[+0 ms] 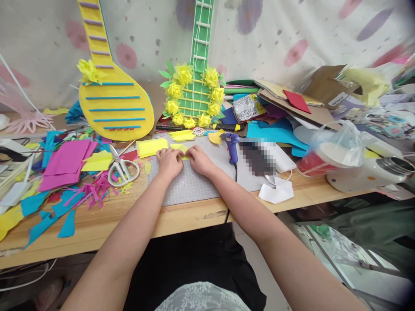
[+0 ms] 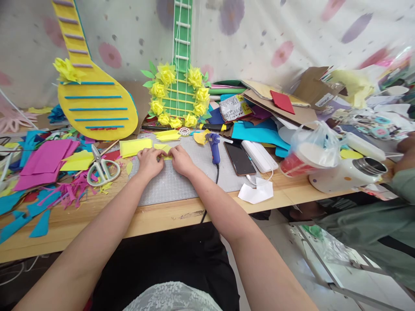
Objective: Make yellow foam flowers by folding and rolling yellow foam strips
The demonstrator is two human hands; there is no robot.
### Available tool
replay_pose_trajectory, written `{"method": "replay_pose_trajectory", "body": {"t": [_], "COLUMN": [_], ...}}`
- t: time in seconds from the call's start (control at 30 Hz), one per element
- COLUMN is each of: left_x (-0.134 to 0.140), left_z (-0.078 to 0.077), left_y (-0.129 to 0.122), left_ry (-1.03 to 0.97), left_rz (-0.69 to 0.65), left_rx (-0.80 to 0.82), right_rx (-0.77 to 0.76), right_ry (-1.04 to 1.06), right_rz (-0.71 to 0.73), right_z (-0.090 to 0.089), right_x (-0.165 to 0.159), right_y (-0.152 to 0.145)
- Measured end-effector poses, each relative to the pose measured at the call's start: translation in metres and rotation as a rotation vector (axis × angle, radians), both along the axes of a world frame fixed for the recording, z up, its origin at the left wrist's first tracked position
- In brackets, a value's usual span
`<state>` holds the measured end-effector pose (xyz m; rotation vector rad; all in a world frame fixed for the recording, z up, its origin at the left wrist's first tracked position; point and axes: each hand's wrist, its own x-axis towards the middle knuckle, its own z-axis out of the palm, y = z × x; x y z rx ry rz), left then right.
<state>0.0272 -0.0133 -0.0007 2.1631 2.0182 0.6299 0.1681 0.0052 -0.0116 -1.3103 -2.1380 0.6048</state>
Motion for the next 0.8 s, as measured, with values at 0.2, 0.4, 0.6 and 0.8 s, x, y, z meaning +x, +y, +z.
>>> {"method": "replay_pose_trajectory", "body": {"t": [0.2,0.4,0.6,0.8], "left_x": [-0.004,-0.023,-0.038,-0.036], "left_z": [0.003,0.009,0.007,0.003], "left_y": [0.0,0.002,0.008,0.009], "left_ry": [-0.033,-0.125,-0.09,-0.058], "left_rz": [-0.055,-0.065,-0.088,-0.022], "left_rx": [0.024,0.086,0.036,0.032], "right_rx": [0.003,0.015,0.105,0.171], "right_ry": [0.002,0.073,0.087,-0.076], "right_rz": [-0.004,0.041,0.033,0.105], "right_z": [0.001,0.004,0.012,0.015], "right_x": [0.001,0.005,0.012,0.008], "right_y": [0.0,-0.005,-0.005,-0.009]}}
